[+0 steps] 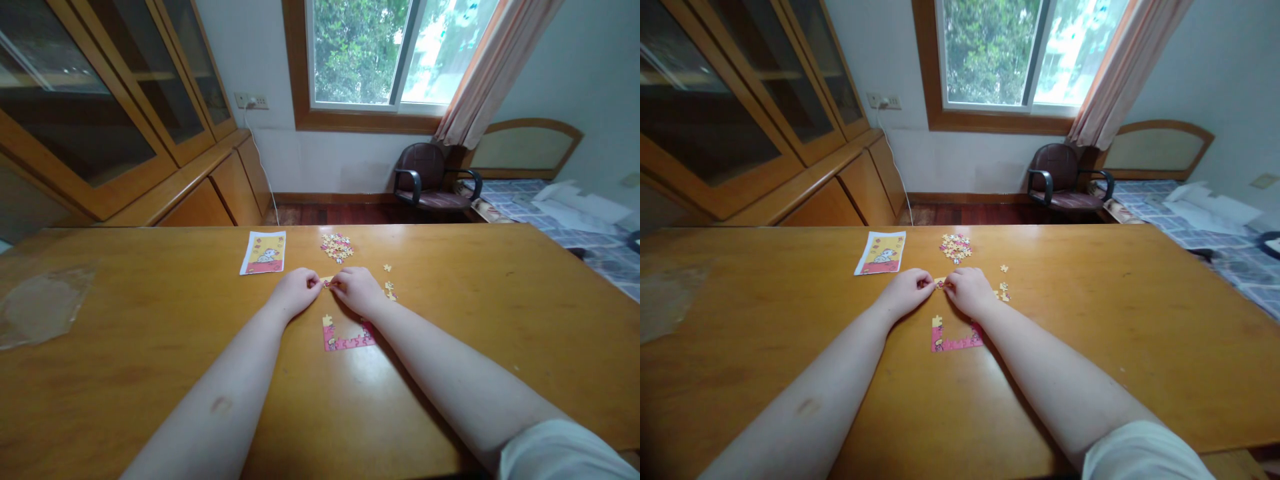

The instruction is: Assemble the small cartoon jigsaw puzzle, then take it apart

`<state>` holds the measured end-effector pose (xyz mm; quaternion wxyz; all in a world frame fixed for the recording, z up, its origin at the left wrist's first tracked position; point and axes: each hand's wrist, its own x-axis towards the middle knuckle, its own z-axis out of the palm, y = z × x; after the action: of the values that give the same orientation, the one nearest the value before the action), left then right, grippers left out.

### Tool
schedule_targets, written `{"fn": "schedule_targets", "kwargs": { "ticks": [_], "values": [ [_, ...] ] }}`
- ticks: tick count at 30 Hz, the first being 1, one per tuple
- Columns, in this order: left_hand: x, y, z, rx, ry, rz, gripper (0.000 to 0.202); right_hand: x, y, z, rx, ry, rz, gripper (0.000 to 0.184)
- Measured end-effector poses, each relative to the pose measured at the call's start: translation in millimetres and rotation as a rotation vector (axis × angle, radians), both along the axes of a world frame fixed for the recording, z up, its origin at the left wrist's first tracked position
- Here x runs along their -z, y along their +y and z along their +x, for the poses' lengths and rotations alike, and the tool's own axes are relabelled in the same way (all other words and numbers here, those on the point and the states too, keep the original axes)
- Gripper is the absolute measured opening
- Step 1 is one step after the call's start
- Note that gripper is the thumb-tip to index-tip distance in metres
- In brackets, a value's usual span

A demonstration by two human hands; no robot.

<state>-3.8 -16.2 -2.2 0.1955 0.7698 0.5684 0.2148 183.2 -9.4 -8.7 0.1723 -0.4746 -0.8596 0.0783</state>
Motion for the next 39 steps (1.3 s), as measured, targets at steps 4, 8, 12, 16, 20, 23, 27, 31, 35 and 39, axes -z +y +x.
{"fn": "schedule_targets", "kwargs": {
  "ticks": [4, 8, 12, 16, 20, 23, 27, 31, 35, 39],
  "values": [
    [-0.1, -0.2, 0.7, -0.015, 0.035, -0.002, 0.023, -1.2, -0.7, -0.3, -0.005, -0.015, -0.008, 0.015],
    [-0.4, -0.4, 2.5, -0.053, 0.05, 0.001, 0.021, -1.7, -1.3, -0.6, -0.006, -0.018, -0.005, 0.015],
    [-1.5, -1.1, 3.5, -0.052, 0.063, -0.001, 0.022, -1.2, -0.9, -1.4, -0.009, -0.029, -0.008, 0.016],
    [-1.9, -1.4, 2.9, -0.036, 0.054, 0.011, 0.022, -1.0, -0.6, -1.9, 0.006, -0.018, -0.01, 0.016],
    [-1.0, -0.7, 1.9, -0.034, 0.034, 0.011, 0.021, -1.4, -0.8, -1.3, 0.021, -0.01, -0.018, 0.017],
    [0.2, -0.1, 0.6, -0.034, 0.014, -0.001, 0.021, -1.7, -1.2, -0.7, 0.025, -0.012, -0.024, 0.016],
    [2.6, 0.8, -1.4, -0.033, -0.04, -0.009, 0.015, -0.9, -1.5, -0.1, 0.041, 0.002, -0.01, 0.016],
    [4.1, 1.5, -2.4, -0.014, -0.046, -0.007, 0.023, 0.4, -1.0, 0.2, 0.018, 0.004, -0.024, 0.015],
    [3.4, 1.6, -2.2, 0.007, -0.014, -0.019, 0.023, 0.2, -0.9, 0.4, -0.015, -0.003, -0.031, 0.017],
    [2.3, 1.4, -1.4, 0.002, -0.014, -0.015, 0.023, -0.4, -1.5, 1.0, -0.026, 0.022, -0.014, 0.018]
  ]
}}
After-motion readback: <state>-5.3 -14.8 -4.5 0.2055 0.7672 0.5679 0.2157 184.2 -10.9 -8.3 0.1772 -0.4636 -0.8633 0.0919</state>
